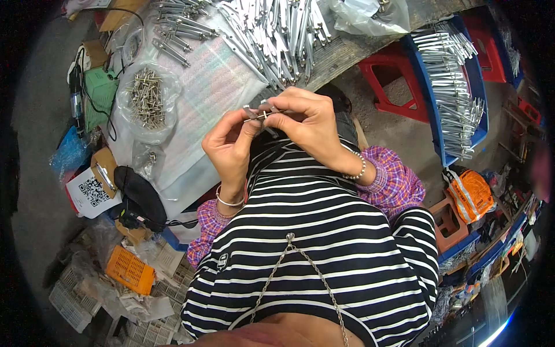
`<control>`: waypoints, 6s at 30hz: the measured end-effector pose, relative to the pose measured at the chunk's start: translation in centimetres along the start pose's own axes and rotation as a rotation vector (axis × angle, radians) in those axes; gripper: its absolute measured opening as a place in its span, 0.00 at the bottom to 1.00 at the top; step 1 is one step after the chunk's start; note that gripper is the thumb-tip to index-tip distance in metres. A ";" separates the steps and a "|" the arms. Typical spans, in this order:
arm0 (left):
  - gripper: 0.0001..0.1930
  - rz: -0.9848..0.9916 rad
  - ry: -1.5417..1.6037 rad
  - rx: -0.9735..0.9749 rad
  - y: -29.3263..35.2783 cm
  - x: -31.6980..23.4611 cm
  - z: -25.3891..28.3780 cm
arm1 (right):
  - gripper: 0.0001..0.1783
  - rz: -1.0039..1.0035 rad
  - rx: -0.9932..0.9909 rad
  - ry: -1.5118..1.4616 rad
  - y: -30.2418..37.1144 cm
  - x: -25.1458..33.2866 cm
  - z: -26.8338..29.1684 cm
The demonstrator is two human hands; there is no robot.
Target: Assembling small metal components by inserting pins into them at a manual workstation.
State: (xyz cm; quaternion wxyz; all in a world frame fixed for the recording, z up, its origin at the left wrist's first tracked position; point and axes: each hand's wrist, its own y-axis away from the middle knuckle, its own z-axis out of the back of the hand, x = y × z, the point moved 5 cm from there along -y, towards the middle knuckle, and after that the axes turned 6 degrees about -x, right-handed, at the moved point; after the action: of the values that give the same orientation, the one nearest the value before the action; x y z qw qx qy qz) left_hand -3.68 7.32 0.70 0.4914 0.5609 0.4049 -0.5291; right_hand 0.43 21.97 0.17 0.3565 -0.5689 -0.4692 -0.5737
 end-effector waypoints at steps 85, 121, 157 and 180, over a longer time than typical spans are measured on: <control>0.08 -0.113 0.054 -0.147 -0.4 -1.0 1.9 | 0.33 -0.229 0.206 -0.215 1.1 -0.9 -2.8; 0.08 -0.142 0.115 -0.204 -0.2 -0.9 2.1 | 0.18 -0.172 0.187 -0.081 0.9 -0.8 -3.0; 0.09 -0.379 -0.344 -0.107 -0.7 -2.1 1.5 | 0.14 -0.384 0.123 -0.379 -0.8 -2.1 -2.4; 0.12 0.077 0.202 -0.037 -0.2 -0.2 0.8 | 0.12 -0.073 0.072 -0.009 -0.4 -0.8 -1.5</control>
State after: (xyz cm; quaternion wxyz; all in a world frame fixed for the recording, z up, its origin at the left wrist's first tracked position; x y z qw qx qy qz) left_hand -4.05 6.62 0.95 0.4783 0.6174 0.4401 -0.4432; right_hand -0.36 20.57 -0.52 0.3533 -0.5410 -0.5115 -0.5664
